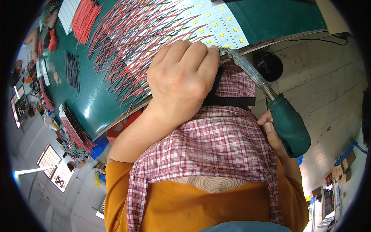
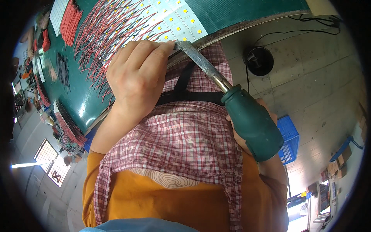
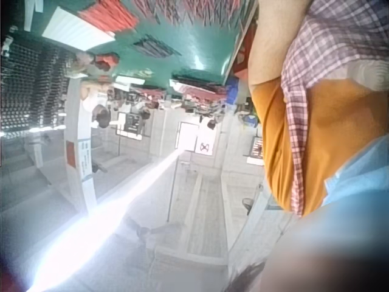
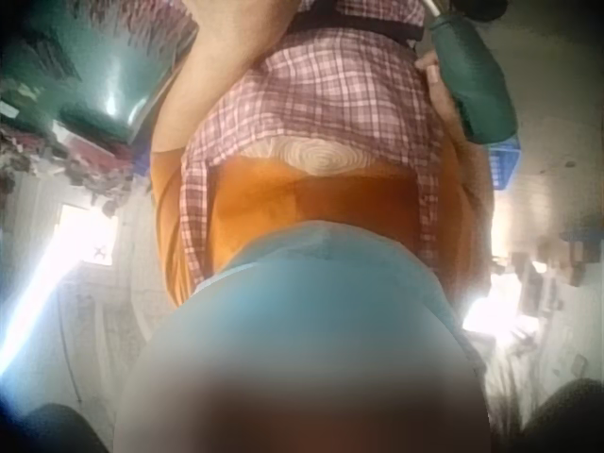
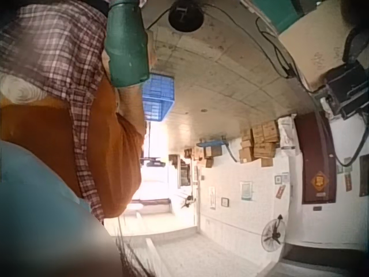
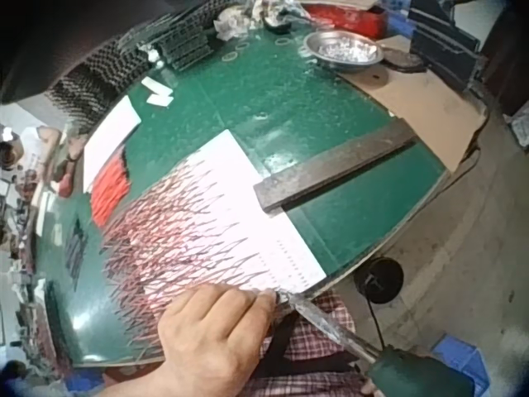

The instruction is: Soldering red and black wires onto an LED circuit board.

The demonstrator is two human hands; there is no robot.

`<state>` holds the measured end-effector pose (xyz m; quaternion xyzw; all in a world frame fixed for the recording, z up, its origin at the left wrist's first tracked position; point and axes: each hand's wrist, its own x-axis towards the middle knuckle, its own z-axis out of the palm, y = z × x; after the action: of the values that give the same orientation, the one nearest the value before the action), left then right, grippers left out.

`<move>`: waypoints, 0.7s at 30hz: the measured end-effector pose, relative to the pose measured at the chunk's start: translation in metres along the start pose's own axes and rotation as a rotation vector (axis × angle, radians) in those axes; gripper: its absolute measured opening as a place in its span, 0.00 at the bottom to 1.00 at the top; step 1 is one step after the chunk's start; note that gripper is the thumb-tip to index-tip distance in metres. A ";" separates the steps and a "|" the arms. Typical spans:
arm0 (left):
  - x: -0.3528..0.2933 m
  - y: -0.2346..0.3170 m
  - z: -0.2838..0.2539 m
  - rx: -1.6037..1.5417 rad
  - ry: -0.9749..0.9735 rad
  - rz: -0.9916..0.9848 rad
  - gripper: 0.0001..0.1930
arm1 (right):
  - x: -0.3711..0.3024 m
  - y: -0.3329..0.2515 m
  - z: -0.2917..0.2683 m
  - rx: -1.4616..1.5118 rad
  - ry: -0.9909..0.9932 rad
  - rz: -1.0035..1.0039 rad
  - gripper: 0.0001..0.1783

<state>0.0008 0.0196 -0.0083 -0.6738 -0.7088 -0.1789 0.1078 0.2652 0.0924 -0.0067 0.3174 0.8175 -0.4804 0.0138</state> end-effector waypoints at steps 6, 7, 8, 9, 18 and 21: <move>-0.001 0.000 0.001 -0.006 -0.015 -0.003 0.10 | 0.004 -0.010 0.003 0.450 0.176 0.062 0.04; -0.001 -0.001 0.000 -0.003 -0.018 0.002 0.10 | 0.005 -0.011 0.003 0.450 0.177 0.062 0.04; -0.001 -0.001 0.000 0.002 -0.020 0.003 0.09 | 0.007 -0.010 0.002 0.397 0.158 0.005 0.05; -0.002 -0.001 -0.001 0.004 -0.019 0.000 0.09 | 0.009 -0.009 0.001 0.344 0.139 -0.052 0.06; 0.000 -0.013 0.002 -0.147 0.049 -0.111 0.11 | 0.014 -0.003 0.010 0.610 0.129 -0.128 0.16; 0.000 -0.010 0.003 -0.090 0.026 -0.105 0.11 | 0.011 -0.004 0.004 0.278 0.139 -0.034 0.11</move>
<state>-0.0089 0.0207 -0.0116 -0.6376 -0.7327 -0.2250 0.0771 0.2531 0.0935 -0.0087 0.3348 0.7474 -0.5659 -0.0952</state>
